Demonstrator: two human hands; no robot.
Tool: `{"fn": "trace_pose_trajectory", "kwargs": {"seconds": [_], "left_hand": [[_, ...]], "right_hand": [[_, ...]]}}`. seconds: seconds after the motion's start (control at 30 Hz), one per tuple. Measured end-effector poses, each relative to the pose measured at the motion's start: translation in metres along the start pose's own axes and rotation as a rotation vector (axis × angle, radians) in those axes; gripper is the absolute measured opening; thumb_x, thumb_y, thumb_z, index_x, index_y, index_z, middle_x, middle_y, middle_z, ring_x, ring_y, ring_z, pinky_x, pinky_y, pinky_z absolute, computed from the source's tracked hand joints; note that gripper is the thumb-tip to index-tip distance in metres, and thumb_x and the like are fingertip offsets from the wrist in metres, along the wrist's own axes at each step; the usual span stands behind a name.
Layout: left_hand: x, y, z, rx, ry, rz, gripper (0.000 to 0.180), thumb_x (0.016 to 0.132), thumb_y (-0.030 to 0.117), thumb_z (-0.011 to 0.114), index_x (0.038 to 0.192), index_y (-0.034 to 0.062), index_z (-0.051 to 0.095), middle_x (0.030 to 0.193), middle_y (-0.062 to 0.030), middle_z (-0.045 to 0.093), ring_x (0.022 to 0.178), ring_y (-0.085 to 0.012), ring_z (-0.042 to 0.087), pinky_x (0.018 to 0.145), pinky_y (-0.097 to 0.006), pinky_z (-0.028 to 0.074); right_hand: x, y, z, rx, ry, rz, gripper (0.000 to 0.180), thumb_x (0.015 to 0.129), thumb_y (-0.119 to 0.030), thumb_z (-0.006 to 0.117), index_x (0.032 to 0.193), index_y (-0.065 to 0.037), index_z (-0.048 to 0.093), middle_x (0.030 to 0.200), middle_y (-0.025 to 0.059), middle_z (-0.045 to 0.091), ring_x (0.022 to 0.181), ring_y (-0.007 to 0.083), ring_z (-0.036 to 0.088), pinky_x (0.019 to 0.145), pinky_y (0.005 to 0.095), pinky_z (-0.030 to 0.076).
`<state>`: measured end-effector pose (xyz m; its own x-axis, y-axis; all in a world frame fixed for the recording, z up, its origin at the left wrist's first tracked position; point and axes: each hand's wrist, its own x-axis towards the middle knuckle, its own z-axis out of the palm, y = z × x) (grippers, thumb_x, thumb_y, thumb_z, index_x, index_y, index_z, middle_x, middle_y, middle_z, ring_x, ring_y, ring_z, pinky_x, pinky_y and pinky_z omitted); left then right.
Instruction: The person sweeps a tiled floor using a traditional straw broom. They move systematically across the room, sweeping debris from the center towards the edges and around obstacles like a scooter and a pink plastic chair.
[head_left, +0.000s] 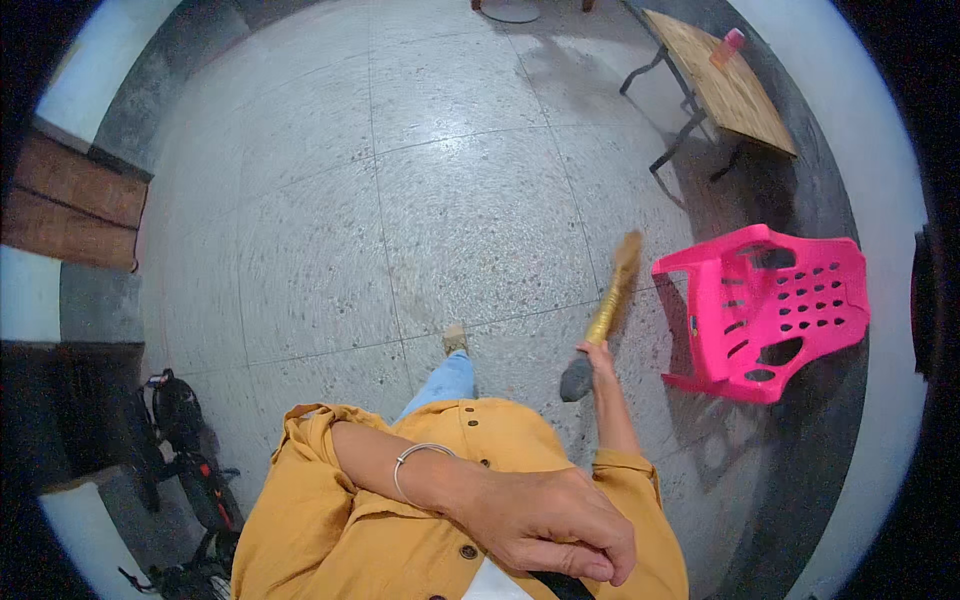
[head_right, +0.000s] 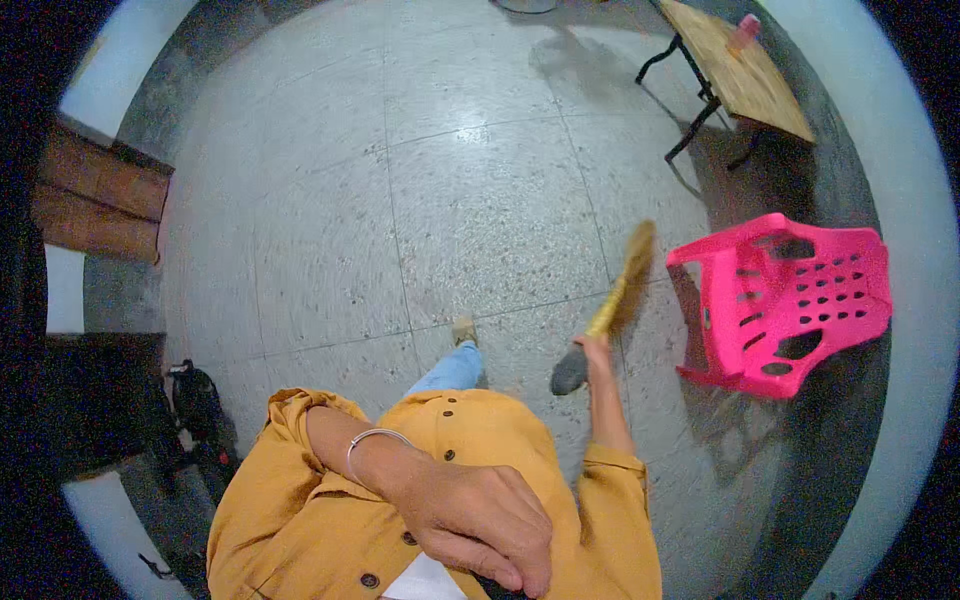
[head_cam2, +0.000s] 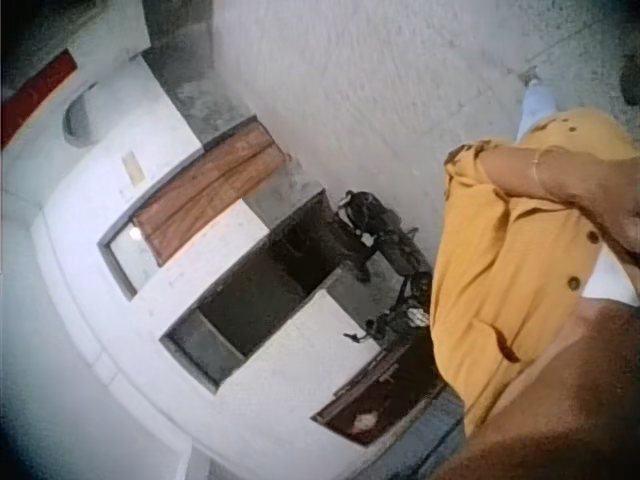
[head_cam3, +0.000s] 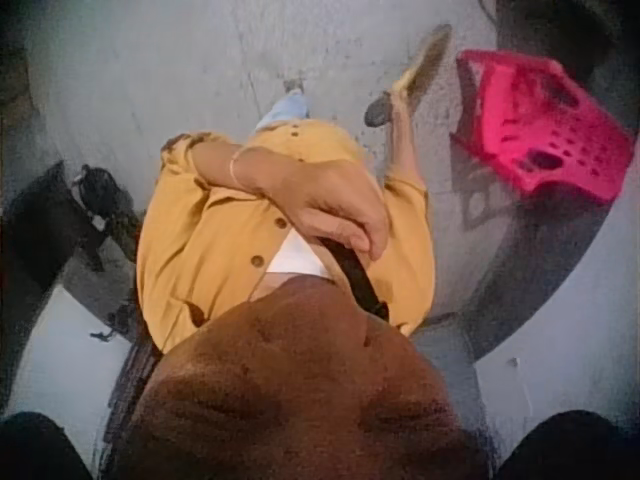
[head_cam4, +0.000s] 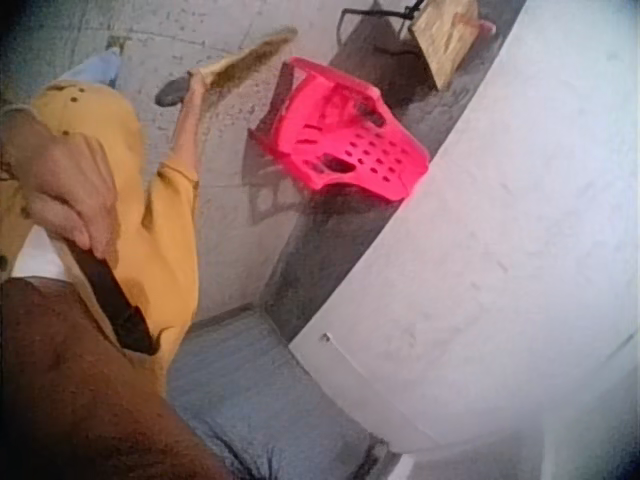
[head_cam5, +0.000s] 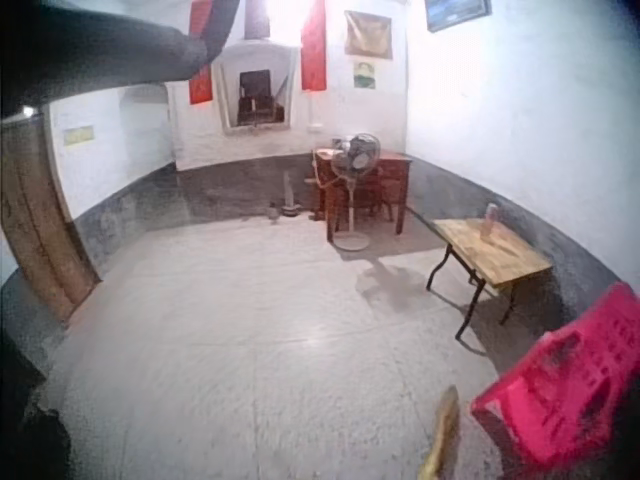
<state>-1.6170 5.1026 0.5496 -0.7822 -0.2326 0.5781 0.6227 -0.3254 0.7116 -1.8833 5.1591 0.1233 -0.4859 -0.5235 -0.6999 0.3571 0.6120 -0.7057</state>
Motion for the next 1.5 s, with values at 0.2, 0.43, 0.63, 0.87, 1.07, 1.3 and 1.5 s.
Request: {"fn": "trace_pose_trajectory", "kwargs": {"seconds": [0.2,0.43,0.63,0.87,1.07,1.3,1.5], "left_hand": [[0.001,0.024,-0.048,-0.041,-0.037,0.005,0.017,0.091,0.016,0.05,0.084,0.0018,0.053,0.07,-0.0076,0.055,0.063,-0.0243,0.056,0.056,-0.034,0.042],[0.007,0.044,-0.09,-0.036,-0.042,0.034,0.017,0.091,0.017,0.051,0.083,0.002,0.054,0.069,-0.0073,0.056,0.062,-0.024,0.056,0.054,-0.034,0.042],[0.02,0.051,-0.121,-0.008,0.025,0.105,0.018,0.09,0.017,0.052,0.082,0.0018,0.055,0.069,-0.0069,0.056,0.062,-0.0246,0.056,0.053,-0.034,0.041],[0.049,0.045,-0.159,0.068,0.141,0.149,0.018,0.09,0.017,0.052,0.08,0.0018,0.055,0.068,-0.0081,0.055,0.061,-0.0256,0.055,0.053,-0.034,0.042],[0.111,0.018,-0.195,0.181,0.216,0.155,0.018,0.09,0.016,0.053,0.081,0.0011,0.055,0.069,-0.0082,0.055,0.06,-0.025,0.055,0.053,-0.034,0.041],[0.175,-0.012,-0.226,0.18,0.222,0.135,0.017,0.09,0.015,0.053,0.081,0.0011,0.055,0.069,-0.0081,0.055,0.061,-0.0248,0.055,0.054,-0.034,0.041],[0.2,-0.023,-0.244,0.249,0.316,0.165,0.016,0.089,0.015,0.053,0.081,0.0014,0.055,0.069,-0.0079,0.056,0.062,-0.0252,0.055,0.054,-0.034,0.042]], "right_hand": [[-0.069,-0.059,0.126,0.124,-0.354,0.071,0.043,0.074,-0.005,0.062,0.109,-0.011,0.039,0.075,0.0087,0.052,0.054,0.0204,0.055,0.046,0.0337,0.048],[-0.071,-0.127,0.12,0.506,-0.62,0.344,0.063,0.08,-0.007,0.059,0.131,-0.023,0.026,0.079,0.0135,0.054,0.059,0.0214,0.056,0.05,0.0382,0.051],[-0.005,-0.143,0.079,0.284,-0.379,0.109,0.055,0.076,-0.005,0.059,0.123,-0.016,0.033,0.077,0.0123,0.054,0.058,0.0231,0.057,0.047,0.0367,0.051],[0.171,-0.127,0.038,-0.063,-0.058,0.001,0.035,0.067,-0.008,0.067,0.097,-0.007,0.049,0.074,0.0071,0.054,0.059,0.0202,0.056,0.052,0.035,0.049],[0.152,-0.177,0.136,-0.132,-0.199,0.079,0.05,0.064,-0.005,0.069,0.106,-0.007,0.042,0.085,0.008,0.053,0.069,0.0216,0.056,0.058,0.0348,0.05],[0.125,-0.297,0.143,0.149,-0.683,0.248,0.052,0.077,-0.006,0.058,0.122,-0.013,0.033,0.076,0.0121,0.054,0.056,0.0223,0.057,0.047,0.0371,0.051],[0.189,-0.349,0.117,-0.026,-0.587,0.066,0.055,0.074,-0.003,0.058,0.122,-0.014,0.035,0.075,0.011,0.055,0.054,0.0219,0.057,0.044,0.0361,0.05]]}}
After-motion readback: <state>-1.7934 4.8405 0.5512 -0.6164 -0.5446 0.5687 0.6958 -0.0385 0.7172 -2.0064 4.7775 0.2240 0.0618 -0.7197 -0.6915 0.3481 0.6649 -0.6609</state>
